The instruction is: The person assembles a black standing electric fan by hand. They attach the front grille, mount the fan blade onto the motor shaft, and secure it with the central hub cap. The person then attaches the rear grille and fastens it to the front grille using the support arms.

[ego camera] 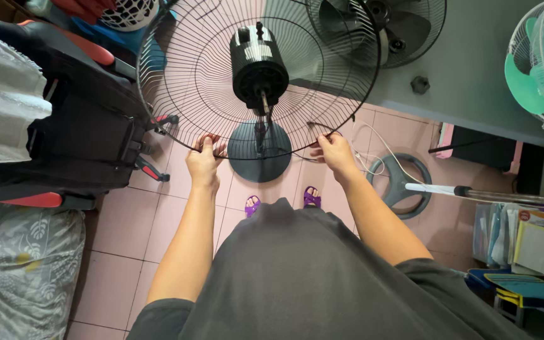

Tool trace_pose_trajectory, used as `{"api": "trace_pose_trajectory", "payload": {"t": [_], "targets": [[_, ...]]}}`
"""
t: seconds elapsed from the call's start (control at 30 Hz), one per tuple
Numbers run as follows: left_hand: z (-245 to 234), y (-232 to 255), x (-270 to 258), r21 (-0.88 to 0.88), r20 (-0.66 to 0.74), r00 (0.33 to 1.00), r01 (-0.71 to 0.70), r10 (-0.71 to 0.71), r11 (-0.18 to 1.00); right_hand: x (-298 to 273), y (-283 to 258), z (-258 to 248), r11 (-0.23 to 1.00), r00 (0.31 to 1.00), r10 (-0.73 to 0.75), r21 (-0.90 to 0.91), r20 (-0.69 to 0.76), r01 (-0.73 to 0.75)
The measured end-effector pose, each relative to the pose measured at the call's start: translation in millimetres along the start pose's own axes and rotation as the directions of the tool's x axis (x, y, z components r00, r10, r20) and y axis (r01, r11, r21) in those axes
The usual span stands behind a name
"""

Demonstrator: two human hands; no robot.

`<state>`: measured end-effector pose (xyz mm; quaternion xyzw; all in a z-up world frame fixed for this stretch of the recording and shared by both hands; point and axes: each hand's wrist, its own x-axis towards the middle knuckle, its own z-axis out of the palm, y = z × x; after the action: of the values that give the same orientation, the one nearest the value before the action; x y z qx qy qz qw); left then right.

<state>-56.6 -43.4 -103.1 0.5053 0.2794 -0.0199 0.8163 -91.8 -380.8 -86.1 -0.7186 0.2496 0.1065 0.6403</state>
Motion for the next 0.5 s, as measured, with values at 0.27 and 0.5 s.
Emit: {"api": "trace_pose_trajectory", "payload": {"t": [0.27,0.5], "targets": [[7,-3,5,-0.045,-0.025,1.000,-0.008,0.007,0.999,8,-6,10,0.999,0.995,-0.033,-0.018,-0.095,0.031],[11,-2,12,0.002,-0.060,0.998,-0.013,0.014,1.000,9,-12,13,1.000,0.995,-0.027,0.000,-0.092,0.027]]}}
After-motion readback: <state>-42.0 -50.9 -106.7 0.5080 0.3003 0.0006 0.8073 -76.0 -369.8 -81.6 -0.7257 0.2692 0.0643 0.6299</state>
